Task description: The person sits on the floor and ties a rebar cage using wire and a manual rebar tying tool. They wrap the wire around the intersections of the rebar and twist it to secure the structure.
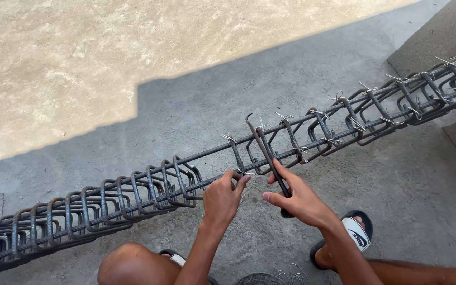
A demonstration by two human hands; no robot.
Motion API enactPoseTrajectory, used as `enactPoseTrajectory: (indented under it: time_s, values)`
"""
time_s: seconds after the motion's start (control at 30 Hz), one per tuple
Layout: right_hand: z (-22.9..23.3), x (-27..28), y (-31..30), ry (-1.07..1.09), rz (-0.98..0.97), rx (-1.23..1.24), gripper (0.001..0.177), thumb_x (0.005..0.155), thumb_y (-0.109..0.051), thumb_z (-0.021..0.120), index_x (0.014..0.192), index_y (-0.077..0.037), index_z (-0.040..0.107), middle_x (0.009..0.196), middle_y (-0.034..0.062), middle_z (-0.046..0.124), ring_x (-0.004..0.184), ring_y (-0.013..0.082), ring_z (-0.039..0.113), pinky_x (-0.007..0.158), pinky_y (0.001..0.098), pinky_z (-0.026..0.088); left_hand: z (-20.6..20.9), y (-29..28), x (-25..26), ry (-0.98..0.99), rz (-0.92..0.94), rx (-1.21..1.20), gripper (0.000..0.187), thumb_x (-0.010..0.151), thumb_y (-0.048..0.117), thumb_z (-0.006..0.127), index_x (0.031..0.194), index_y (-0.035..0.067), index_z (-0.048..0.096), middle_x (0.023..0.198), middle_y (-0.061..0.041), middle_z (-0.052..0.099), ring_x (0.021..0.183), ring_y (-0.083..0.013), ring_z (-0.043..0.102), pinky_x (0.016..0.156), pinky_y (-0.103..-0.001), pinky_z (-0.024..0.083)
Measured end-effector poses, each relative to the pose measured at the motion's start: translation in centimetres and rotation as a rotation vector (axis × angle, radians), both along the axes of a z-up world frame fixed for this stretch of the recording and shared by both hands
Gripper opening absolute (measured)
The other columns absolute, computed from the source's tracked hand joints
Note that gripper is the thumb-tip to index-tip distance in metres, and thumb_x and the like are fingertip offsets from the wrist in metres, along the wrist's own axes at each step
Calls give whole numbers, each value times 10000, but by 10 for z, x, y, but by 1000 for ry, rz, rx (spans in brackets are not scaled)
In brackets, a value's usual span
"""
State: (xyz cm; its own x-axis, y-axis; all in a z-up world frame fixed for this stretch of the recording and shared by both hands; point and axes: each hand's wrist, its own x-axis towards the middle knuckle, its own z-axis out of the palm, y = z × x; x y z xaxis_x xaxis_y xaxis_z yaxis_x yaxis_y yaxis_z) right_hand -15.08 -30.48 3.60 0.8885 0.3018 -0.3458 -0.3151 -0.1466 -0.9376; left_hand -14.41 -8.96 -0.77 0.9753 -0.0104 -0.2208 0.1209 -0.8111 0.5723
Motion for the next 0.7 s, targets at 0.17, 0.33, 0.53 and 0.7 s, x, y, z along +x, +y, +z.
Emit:
enactPoseTrajectory:
  time_s: [0.17,0.33,0.53,0.7]
  values:
    - [-8,2,6,-9,-3,-2,898,831,-182,771,1561,51,303,1100,154,618,583,151,662,524,302,563,-2,-2,7,-132,95,-120,417,941,594,657,1022,185,665,710,-99,700,784,-406,725,703,-529,557]
    - [-6,2,12,46,9,13,844,805,-169,699,1567,-19,369,1128,68,650,512,121,540,430,283,398,8,-5,12,-178,128,-283,183,901,297,738,979,133,757,730,17,772,550,-92,633,500,-272,490]
    - [-11,0,24,-32,-58,-32,839,755,-77,632,1555,-6,390,1051,91,687,537,119,558,432,255,420,9,-4,20,-128,187,-303,242,936,336,694,1016,113,743,598,-12,681,459,-86,572,393,-261,398]
    - [-24,-15,42,-2,-136,30,779,770,-40,618,1532,-10,457,928,66,675,481,99,505,381,241,370,14,-4,19,44,291,-420,283,960,306,671,1067,60,764,602,-42,697,488,-114,605,462,-288,438]
